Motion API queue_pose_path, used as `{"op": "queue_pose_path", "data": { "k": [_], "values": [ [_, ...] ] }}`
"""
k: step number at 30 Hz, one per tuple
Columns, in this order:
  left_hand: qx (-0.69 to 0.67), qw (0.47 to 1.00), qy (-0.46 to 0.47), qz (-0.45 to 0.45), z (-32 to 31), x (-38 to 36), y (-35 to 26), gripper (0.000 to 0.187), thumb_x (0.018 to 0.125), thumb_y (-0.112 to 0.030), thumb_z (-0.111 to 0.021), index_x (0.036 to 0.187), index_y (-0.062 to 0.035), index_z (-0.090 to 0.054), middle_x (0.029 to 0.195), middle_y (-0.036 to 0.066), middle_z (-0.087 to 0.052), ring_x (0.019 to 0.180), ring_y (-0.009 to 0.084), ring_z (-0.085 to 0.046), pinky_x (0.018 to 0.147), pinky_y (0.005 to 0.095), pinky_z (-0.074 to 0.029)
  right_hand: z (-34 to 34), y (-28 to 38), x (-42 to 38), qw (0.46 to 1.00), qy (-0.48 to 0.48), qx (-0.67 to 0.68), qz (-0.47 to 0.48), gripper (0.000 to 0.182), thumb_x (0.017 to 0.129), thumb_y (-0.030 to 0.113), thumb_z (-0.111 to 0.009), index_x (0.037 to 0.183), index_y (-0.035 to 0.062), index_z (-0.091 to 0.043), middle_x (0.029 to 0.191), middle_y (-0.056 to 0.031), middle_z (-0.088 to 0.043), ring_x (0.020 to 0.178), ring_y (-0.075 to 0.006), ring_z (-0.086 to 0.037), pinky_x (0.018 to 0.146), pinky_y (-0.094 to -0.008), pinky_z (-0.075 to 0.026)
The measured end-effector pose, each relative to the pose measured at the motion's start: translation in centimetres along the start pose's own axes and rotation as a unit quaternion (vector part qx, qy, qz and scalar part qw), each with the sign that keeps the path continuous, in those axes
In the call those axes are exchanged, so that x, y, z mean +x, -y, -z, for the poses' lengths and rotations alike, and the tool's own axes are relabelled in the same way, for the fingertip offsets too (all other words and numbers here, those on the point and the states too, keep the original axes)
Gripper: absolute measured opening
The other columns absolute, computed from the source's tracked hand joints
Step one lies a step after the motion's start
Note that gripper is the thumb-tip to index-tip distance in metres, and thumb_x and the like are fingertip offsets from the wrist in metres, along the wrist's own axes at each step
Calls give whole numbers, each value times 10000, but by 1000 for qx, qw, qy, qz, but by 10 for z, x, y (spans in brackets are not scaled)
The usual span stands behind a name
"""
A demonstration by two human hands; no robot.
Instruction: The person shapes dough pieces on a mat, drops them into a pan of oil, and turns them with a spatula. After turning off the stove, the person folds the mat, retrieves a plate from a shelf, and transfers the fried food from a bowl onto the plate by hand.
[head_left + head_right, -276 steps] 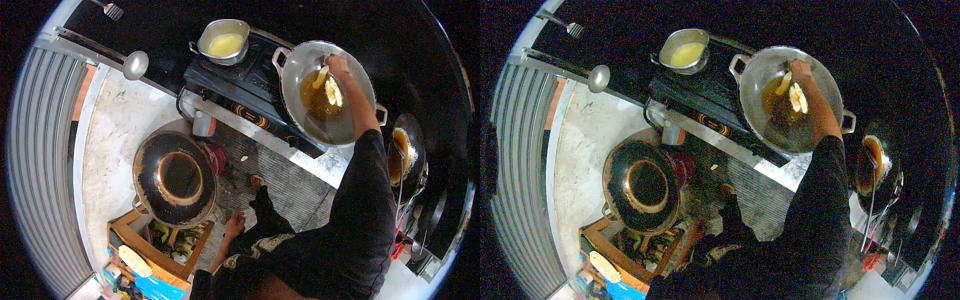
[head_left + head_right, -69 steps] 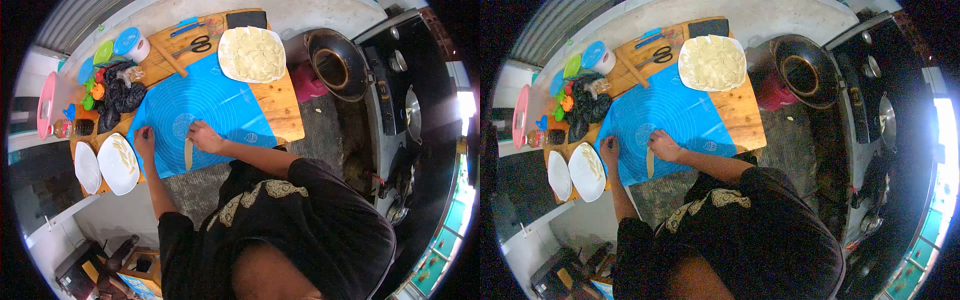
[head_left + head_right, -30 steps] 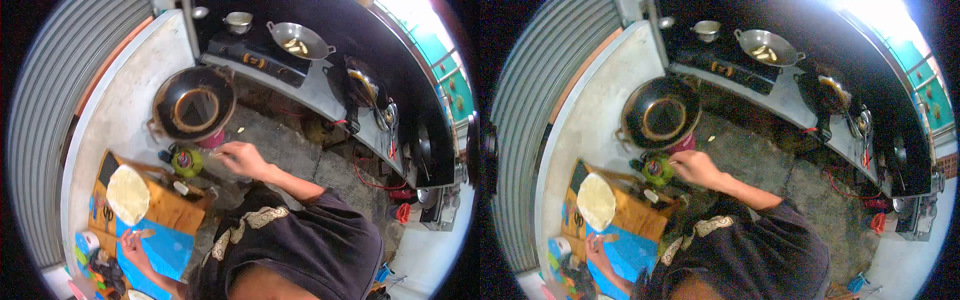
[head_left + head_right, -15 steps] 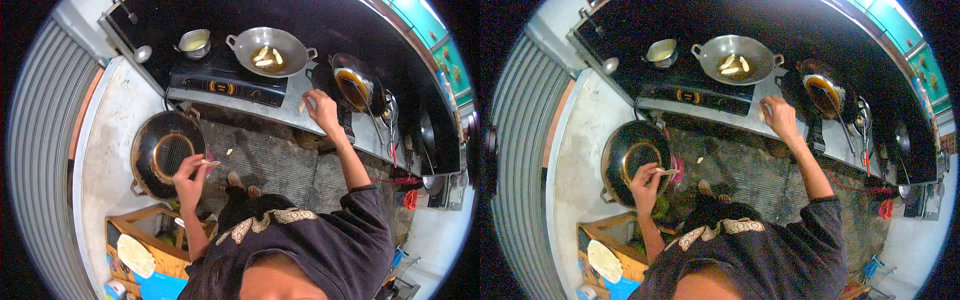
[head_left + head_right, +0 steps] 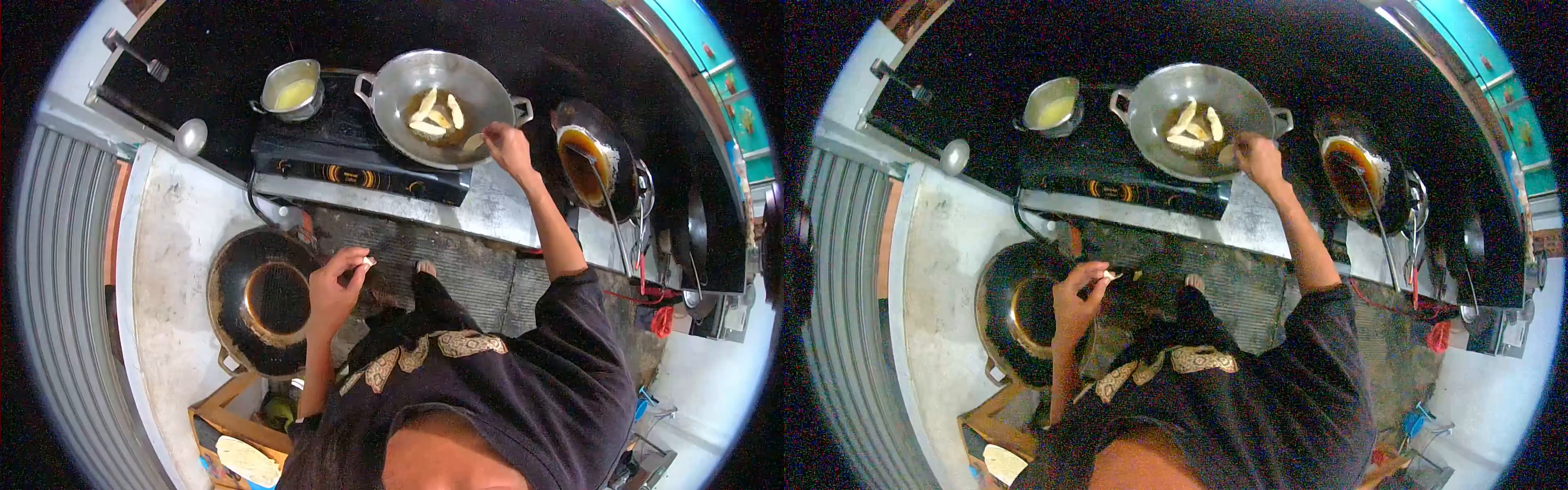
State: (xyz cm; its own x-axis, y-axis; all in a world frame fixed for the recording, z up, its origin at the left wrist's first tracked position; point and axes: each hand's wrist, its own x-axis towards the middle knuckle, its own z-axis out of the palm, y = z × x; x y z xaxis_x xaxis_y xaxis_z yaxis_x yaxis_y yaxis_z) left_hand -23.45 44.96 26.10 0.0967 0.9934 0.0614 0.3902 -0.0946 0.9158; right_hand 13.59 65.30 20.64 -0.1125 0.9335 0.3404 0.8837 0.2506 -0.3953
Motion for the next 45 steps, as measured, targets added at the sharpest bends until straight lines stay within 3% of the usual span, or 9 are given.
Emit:
{"op": "queue_pose_path", "data": {
  "k": [9, 18, 23, 26, 30, 32, 34, 39, 45],
  "values": [
    [-37, 979, -89, 180, -38, 48, 4, 202, 833, -36, -627, 1035, -43, -625, 882, 79, -674, 791, 116, -643, 672, 262, -487, -101, -78, 86, 974, 197, -102, 40, 167, 772, 158, -595, 900, 103, -688, 825, -165, -658, 780, -338, -638, 696, -426, -510],
    [49, 981, -100, 157, -97, 89, -22, 202, 834, -67, -625, 1036, -64, -629, 890, 91, -683, 804, 179, -674, 686, 289, -506, -187, -131, 183, 942, 234, -154, 187, 163, 745, 147, -585, 871, 65, -649, 823, -179, -645, 783, -342, -638, 684, -449, -522],
    [66, 987, -81, 123, -112, 113, -32, 196, 834, -77, -627, 1029, -67, -628, 893, 93, -681, 827, 192, -677, 681, 296, -509, -141, -105, 200, 974, 144, -102, 142, 220, 780, 201, -610, 955, 79, -666, 868, -133, -651, 758, -300, -630, 682, -392, -516],
    [33, 991, -73, 105, -122, 137, -31, 183, 832, -60, -620, 1015, -60, -619, 892, 99, -679, 835, 201, -677, 684, 304, -511, -55, -52, 183, 975, 173, 121, 65, 342, 758, 243, -676, 1044, 57, -650, 941, -120, -663, 737, -252, -627, 680, -354, -514],
    [28, 997, -64, 36, -142, 169, -38, 232, 842, -23, -584, 1070, -61, -573, 914, 110, -674, 852, 231, -674, 693, 306, -514, 15, 3, 113, 898, 242, 289, 226, 478, 689, 314, -766, 1069, 50, -645, 981, -104, -666, 739, -198, -610, 646, -335, -498],
    [21, 998, -63, -8, -155, 181, -39, 266, 850, -12, -562, 1111, -56, -542, 943, 118, -668, 866, 254, -669, 702, 305, -516, 25, 13, 78, 888, 274, 291, 225, 367, 731, 322, -732, 1001, 82, -665, 918, -135, -651, 784, -273, -630, 706, -375, -503],
    [-7, 996, -67, -61, -172, 187, -32, 296, 860, -8, -540, 1153, -44, -509, 975, 126, -661, 880, 278, -662, 714, 305, -517, 29, 12, 58, 903, 290, 269, 165, 299, 739, 260, -726, 964, 73, -666, 877, -121, -647, 763, -261, -627, 681, -367, -503],
    [-134, 990, -30, 9, -194, 196, -38, 337, 928, -69, -449, 1260, -28, -405, 966, 119, -656, 854, 167, -642, 765, 294, -499, 40, 5, 34, 945, 211, 239, 71, 169, 741, 158, -709, 889, 83, -672, 828, -85, -646, 729, -238, -627, 615, -344, -505],
    [-240, 970, -20, 21, -205, 208, -29, 374, 924, -56, -433, 1292, -29, -368, 1014, 162, -640, 919, 178, -626, 841, 296, -470, 47, -2, 37, 960, 95, 207, 163, 155, 726, 78, -718, 870, 39, -676, 895, -96, -664, 805, -226, -648, 629, -313, -514]
  ]
}}
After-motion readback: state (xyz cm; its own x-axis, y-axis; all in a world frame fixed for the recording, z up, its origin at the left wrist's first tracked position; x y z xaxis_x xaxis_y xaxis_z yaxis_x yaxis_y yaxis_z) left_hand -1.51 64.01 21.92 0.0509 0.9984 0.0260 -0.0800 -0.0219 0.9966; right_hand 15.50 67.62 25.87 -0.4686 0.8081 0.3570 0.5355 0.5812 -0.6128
